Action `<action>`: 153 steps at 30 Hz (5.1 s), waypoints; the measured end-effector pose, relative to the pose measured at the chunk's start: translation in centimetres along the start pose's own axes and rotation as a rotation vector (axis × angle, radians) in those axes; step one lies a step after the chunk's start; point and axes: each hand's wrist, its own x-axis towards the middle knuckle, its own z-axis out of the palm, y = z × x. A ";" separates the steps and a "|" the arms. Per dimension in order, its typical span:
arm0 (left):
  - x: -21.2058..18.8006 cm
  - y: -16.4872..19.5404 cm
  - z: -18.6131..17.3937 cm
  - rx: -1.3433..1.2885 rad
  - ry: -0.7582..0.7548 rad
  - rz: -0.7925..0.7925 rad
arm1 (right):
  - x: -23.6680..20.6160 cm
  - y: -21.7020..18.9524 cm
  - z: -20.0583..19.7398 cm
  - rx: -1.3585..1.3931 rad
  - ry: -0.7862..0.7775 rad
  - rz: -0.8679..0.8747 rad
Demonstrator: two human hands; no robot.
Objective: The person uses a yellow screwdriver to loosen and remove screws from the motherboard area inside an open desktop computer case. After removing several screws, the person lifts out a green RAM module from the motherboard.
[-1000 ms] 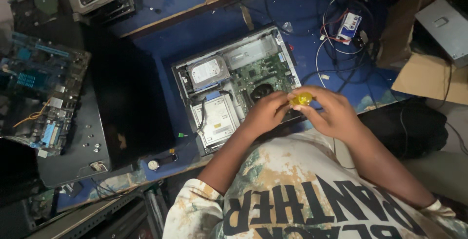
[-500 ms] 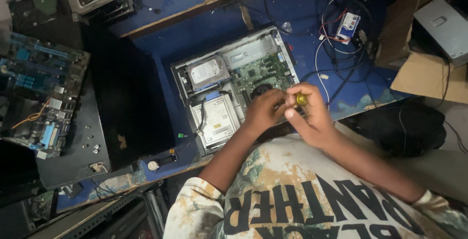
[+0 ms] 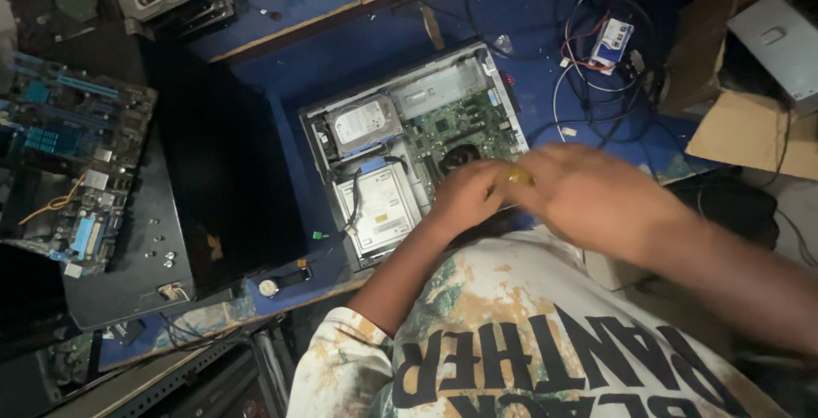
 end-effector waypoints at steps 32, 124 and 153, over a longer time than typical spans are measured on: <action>6.2 0.4 -0.1 0.263 -0.134 -0.242 | 0.5 5.0 2.5 0.424 0.369 0.145; 8.4 -0.5 4.1 0.167 0.189 -0.189 | 8.5 17.9 11.7 1.755 -0.536 -0.447; 10.0 0.5 5.3 0.119 0.319 -0.346 | 5.1 8.0 11.5 0.943 1.160 -0.003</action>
